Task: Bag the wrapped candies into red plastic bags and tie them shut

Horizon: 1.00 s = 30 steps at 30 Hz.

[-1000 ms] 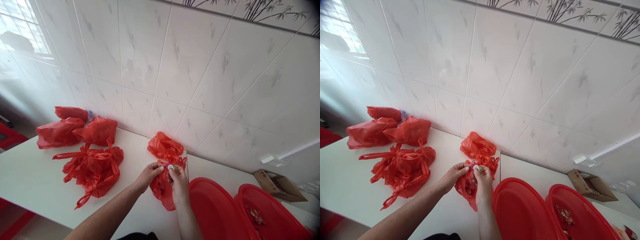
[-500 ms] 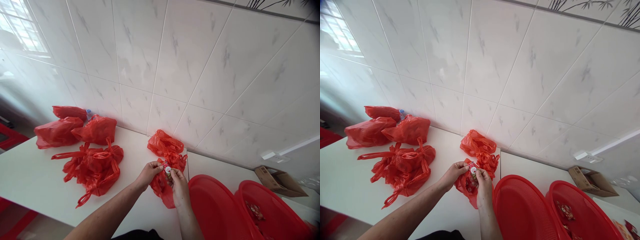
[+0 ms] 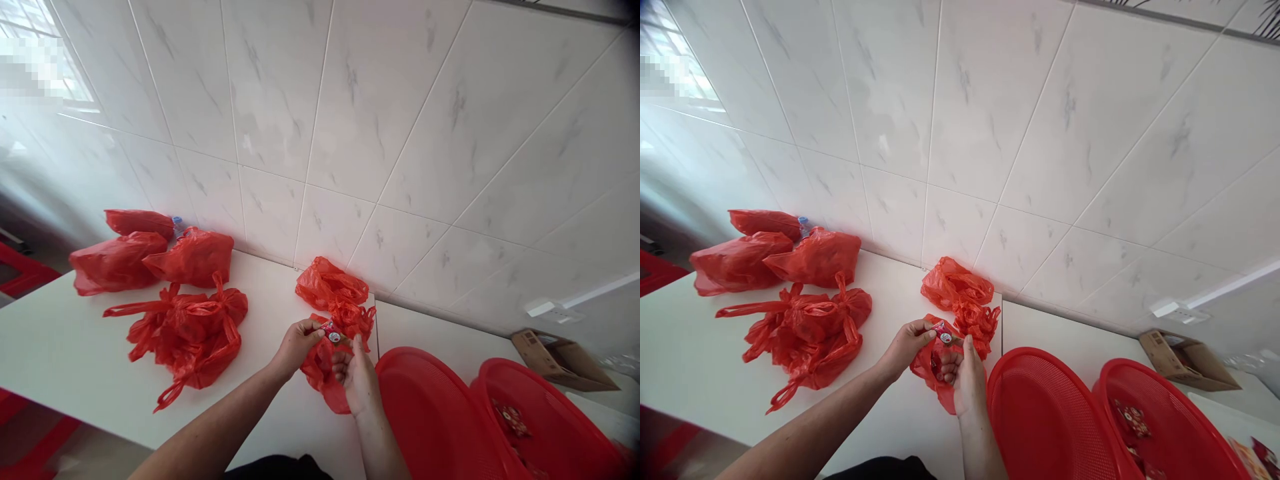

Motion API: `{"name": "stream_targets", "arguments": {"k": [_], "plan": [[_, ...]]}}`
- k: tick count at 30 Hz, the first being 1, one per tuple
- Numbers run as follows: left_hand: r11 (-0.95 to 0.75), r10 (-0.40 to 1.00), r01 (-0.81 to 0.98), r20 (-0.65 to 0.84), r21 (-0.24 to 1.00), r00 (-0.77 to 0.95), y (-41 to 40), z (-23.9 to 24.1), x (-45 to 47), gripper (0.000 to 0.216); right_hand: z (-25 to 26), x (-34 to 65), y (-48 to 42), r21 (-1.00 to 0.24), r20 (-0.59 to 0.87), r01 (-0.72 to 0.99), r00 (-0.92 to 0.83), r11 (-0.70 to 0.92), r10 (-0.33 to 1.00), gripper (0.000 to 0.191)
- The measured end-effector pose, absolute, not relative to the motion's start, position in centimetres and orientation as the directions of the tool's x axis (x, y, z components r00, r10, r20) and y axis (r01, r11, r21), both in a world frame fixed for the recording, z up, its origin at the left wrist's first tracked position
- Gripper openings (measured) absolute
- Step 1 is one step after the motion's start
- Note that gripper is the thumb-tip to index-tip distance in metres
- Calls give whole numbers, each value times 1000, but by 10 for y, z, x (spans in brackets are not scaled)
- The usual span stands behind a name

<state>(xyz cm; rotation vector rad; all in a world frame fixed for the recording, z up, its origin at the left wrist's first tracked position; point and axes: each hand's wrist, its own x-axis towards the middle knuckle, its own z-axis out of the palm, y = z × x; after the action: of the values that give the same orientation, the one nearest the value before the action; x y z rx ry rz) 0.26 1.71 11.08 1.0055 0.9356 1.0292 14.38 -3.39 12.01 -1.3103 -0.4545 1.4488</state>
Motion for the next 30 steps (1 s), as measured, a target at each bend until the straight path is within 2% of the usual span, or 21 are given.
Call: {"name": "stream_targets", "arguments": {"k": [3, 5, 9, 12, 19, 26, 30], "plan": [[86, 969, -193, -37, 977, 243, 15, 107, 3, 13, 122, 144, -30, -812, -422, -484, 101, -326, 901, 39], [95, 960, -178, -43, 979, 276, 12, 107, 1, 14, 124, 146, -27, -851, -338, -464, 120, -248, 933, 31], [240, 923, -190, -163, 952, 350, 7, 114, -5, 27, 131, 148, -26, -973, -170, -196, 259, -120, 951, 42], [323, 889, -229, -211, 918, 407, 5, 119, -6, 29, 136, 147, -28, -995, -103, -32, 291, -98, 951, 47], [361, 882, -181, -273, 915, 383, 6, 111, -1, 25, 134, 144, -32, -991, -119, 24, 278, -131, 953, 42], [366, 883, -152, -291, 918, 367, 8, 110, -3, 28, 135, 142, -35, -983, -157, -123, 200, -134, 967, 38], [342, 892, -123, -281, 932, 352, 7, 110, -2, 28, 129, 141, -33, -987, -159, -42, 186, -154, 970, 29]]}}
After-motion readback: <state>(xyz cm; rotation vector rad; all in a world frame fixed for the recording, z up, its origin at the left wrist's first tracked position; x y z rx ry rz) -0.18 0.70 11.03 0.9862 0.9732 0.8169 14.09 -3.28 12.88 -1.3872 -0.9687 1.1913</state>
